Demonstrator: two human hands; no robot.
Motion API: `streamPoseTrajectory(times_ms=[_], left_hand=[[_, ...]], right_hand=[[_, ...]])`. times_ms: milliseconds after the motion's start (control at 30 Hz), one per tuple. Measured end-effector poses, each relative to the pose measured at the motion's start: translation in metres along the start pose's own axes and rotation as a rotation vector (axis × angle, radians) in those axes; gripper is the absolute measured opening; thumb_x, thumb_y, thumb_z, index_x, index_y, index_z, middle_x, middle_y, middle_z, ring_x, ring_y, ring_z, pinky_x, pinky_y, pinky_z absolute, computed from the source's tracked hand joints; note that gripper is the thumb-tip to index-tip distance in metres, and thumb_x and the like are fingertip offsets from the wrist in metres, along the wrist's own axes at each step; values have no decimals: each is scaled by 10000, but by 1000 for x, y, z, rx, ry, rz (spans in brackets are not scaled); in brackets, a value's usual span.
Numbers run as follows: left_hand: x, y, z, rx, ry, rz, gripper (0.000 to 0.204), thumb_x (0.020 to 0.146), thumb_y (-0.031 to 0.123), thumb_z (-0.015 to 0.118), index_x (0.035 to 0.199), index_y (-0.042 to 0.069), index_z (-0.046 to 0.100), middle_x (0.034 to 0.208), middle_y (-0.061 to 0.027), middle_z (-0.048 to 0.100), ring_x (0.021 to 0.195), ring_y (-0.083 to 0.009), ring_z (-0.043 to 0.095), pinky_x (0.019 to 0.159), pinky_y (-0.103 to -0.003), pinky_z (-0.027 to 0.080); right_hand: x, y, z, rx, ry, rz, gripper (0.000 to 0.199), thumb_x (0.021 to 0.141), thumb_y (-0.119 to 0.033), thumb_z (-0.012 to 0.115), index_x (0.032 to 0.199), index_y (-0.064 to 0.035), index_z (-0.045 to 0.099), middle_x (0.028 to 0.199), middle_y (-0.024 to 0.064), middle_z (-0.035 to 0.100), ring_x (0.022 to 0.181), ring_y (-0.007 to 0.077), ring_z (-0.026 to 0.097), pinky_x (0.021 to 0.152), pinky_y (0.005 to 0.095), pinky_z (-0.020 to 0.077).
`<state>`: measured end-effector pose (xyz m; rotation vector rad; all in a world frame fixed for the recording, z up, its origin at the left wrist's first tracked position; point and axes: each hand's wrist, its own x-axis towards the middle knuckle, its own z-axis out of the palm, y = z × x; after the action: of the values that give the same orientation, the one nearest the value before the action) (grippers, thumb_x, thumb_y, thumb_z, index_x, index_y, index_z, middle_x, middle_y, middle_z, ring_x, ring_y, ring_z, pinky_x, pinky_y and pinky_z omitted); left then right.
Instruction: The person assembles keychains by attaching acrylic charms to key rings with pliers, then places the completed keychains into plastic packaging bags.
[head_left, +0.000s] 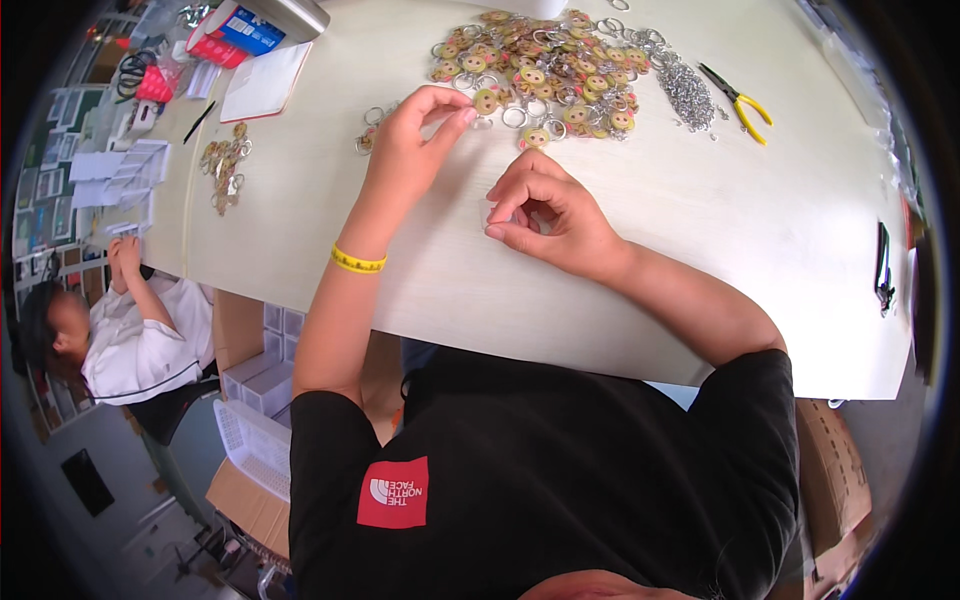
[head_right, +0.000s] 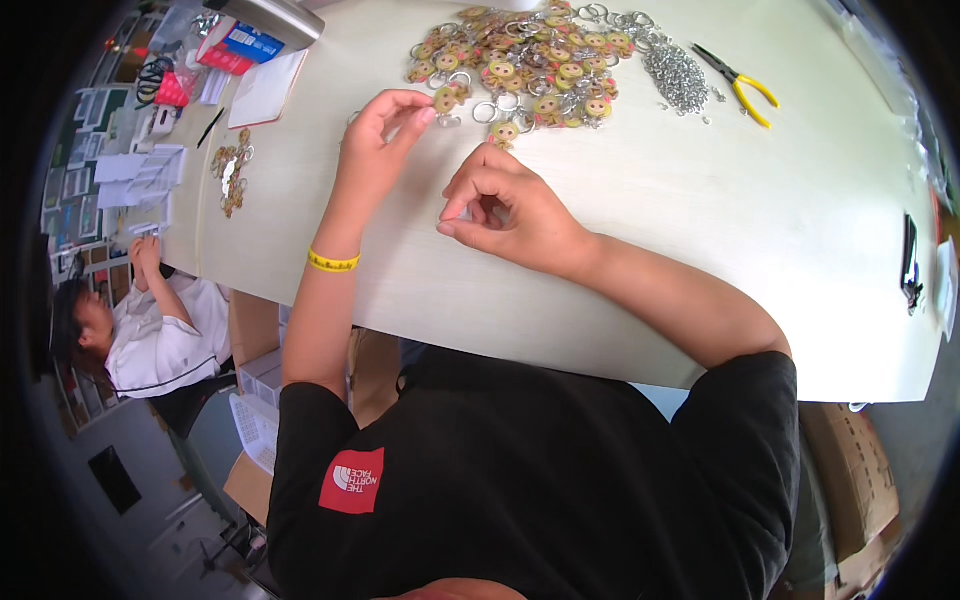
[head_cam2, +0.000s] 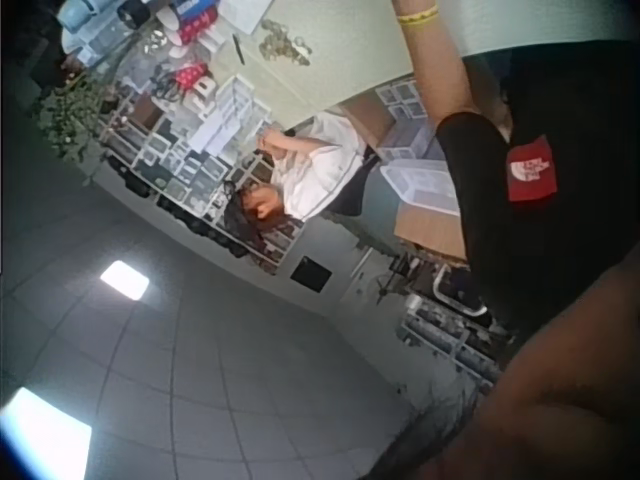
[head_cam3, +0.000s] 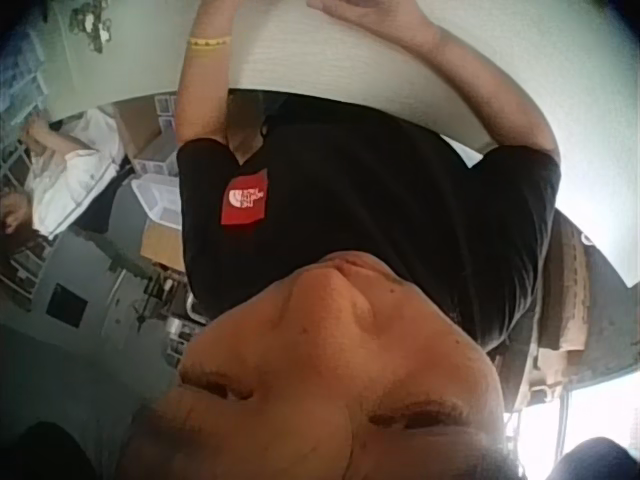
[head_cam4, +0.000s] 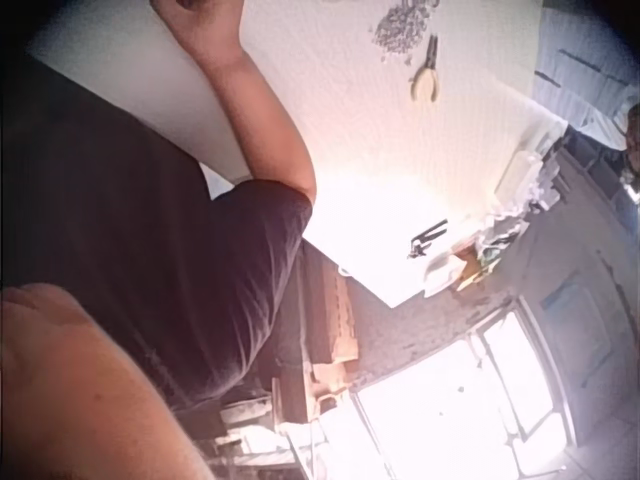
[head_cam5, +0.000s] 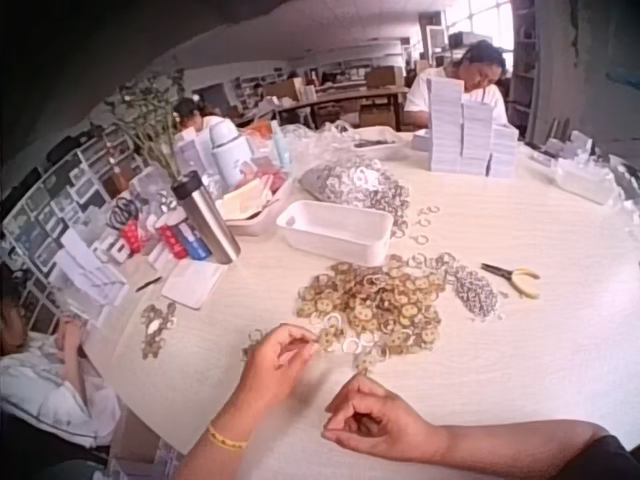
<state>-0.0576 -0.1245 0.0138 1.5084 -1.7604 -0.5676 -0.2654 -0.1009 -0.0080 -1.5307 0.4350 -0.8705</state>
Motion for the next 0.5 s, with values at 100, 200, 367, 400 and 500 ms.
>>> streamPoseTrajectory(times_ms=[100,200,367,400,500], left_hand=[[-15,2,-8,-660,3,-165,139,981,128,603,1070,26,570,901,-43,672,827,-135,624,912,-299,504],[-38,-1,-19,-883,2,-145,141,1000,110,570,1099,16,533,905,-38,672,858,-120,616,847,-281,514],[-81,29,-27,169,-300,-132,158,923,120,669,1047,80,579,866,-48,638,726,-124,611,645,-280,506],[-88,28,-23,159,-300,-144,158,923,120,669,1047,80,579,866,-48,638,726,-124,611,645,-280,506],[-103,26,-13,325,-163,90,201,847,190,725,978,99,603,777,-47,604,660,-212,605,588,-320,486]], right_hand=[[-1,4,2,51,19,-40,144,829,10,748,906,-74,660,1027,30,535,746,62,504,609,211,439],[-1,-1,0,30,-7,-47,154,826,22,745,916,-69,661,1036,33,544,776,68,513,624,212,447],[8,-9,-23,-214,-55,-101,151,808,38,747,891,-57,665,1035,41,550,819,82,534,634,215,455],[10,-8,-27,-311,-71,-135,149,801,43,748,880,-53,666,1032,43,551,826,86,542,629,212,456],[7,-7,-24,-392,-124,-100,142,790,47,753,853,-46,666,1043,54,549,886,129,578,661,234,490]])
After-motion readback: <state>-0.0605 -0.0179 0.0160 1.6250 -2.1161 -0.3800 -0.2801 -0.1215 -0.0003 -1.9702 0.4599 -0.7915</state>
